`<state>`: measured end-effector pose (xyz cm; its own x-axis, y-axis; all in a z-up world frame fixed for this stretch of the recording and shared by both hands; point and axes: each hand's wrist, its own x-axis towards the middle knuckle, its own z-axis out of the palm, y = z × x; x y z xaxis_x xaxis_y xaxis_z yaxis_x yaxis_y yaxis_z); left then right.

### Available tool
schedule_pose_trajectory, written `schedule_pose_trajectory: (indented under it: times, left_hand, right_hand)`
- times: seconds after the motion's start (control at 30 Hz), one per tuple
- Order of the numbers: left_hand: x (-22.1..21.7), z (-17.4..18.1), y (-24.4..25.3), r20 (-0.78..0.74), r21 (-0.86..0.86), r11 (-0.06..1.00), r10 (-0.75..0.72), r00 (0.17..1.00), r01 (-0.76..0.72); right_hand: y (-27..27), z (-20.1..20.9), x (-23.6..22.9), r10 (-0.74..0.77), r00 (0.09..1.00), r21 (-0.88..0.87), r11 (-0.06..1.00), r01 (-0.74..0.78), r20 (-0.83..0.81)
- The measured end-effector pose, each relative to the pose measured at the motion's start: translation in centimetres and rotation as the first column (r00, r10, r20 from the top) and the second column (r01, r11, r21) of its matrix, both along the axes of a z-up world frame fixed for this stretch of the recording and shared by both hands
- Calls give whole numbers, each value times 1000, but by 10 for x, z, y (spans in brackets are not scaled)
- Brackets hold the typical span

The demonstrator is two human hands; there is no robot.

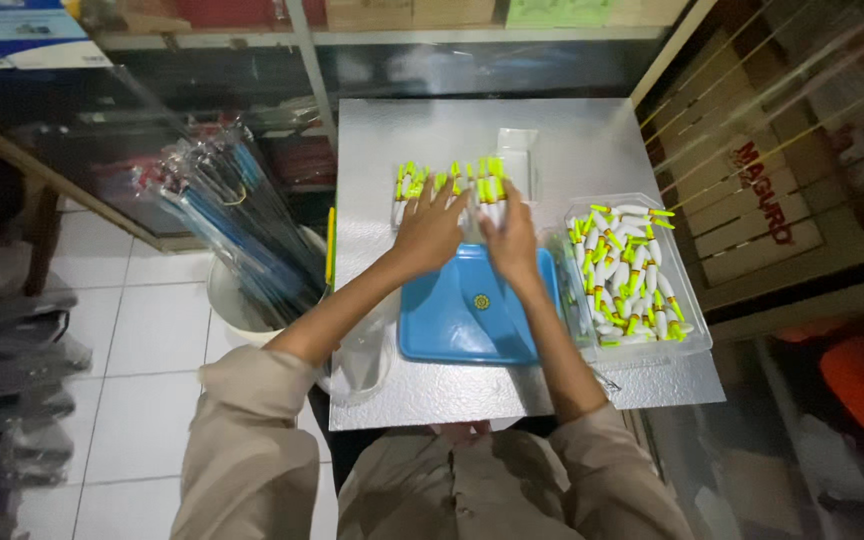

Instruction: The person picks up white and yellow fishing floats from a blue tray and places them into a clear plastic bag. After filling the bag, they use a metal clip to seal it and set it aside. The person then picks up more floats from a larger container and places them onto the blue tray to continue the process.

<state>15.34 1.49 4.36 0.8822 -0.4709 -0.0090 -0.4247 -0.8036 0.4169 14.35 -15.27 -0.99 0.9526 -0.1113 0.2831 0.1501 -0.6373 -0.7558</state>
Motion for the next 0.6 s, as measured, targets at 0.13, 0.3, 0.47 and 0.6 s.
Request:
schedule_pose_trajectory:
  times: [0.13,0.3,0.47,0.6]
  left_hand:
    - [44,-86,-17,65,119,993,-4,998,-3]
    - [49,-92,-19,-4,178,984,28,1000,-27]
    - [59,-108,-13,-80,121,993,17,997,-8]
    - [59,-100,-9,-160,122,992,29,987,-9]
  right_hand:
    - [4,-57,39,-67,985,-101,994,51,-162]
    - [3,-87,49,-11,958,-154,988,-35,-287]
    - [-6,-97,63,61,936,-35,996,-78,-345]
    - [-4,-109,72,123,925,141,987,-76,-361]
